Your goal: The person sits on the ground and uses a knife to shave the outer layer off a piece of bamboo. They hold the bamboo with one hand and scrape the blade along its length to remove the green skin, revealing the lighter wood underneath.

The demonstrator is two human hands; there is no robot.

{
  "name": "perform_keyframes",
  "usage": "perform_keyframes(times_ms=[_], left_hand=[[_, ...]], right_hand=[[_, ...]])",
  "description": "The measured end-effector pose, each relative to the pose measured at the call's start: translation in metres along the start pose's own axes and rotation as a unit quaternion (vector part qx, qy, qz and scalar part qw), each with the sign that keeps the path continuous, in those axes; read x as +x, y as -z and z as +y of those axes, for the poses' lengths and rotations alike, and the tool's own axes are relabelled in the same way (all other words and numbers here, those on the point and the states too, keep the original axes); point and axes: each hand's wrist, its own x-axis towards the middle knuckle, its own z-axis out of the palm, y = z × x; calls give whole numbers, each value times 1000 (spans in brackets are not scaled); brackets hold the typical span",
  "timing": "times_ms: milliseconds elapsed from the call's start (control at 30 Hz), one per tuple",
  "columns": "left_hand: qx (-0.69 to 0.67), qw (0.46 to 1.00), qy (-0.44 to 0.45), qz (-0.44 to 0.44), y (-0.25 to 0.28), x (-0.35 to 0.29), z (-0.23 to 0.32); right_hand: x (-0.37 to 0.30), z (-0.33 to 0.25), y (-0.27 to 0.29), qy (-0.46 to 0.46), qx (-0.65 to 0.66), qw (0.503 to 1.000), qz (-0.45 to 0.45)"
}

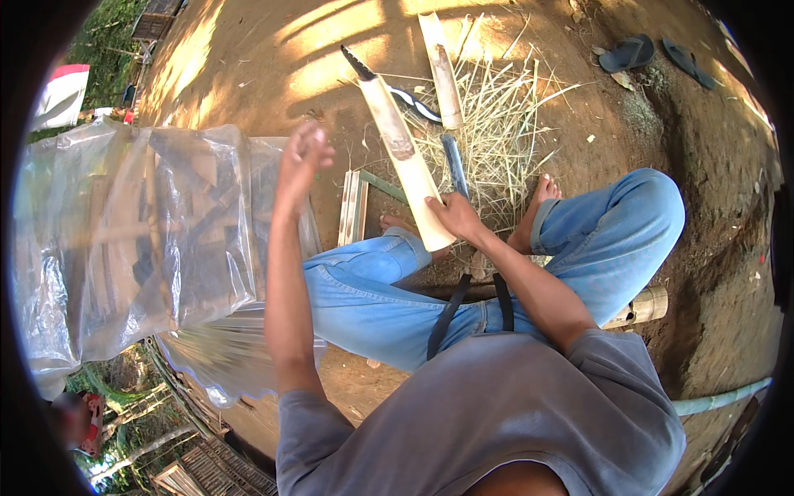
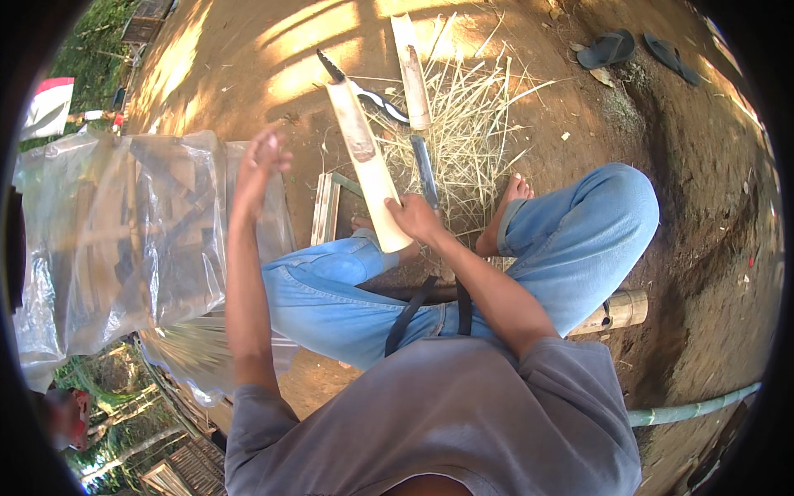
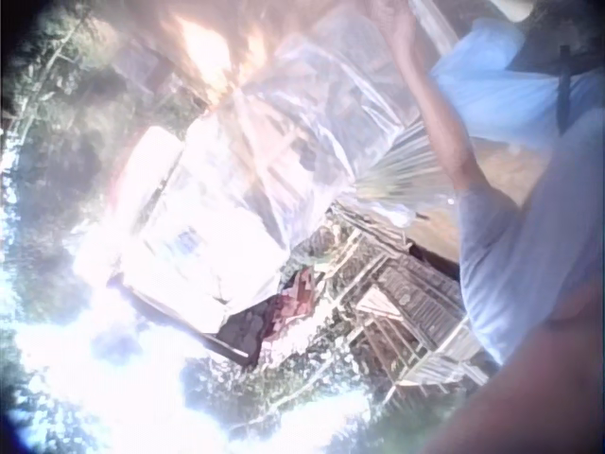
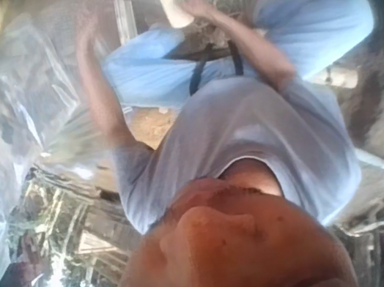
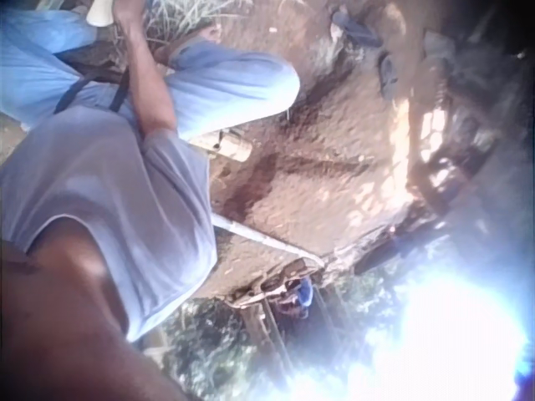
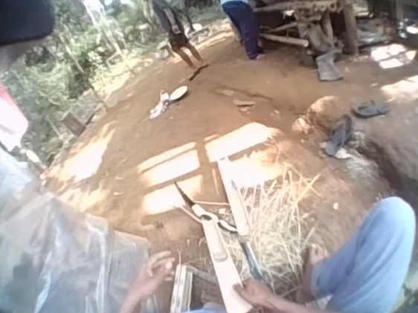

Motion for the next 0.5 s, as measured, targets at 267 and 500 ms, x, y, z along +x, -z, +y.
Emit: perform_keyframes(times_ms=[267,500], left_hand=[[146,975,95,-139,-103,-174,-74],[-74,980,143,121,-136,-173,-73]], right_hand=[[-15,-14,-5,-36,-9,996,-75],[-29,-34,-4,-68,241,953,-170]])
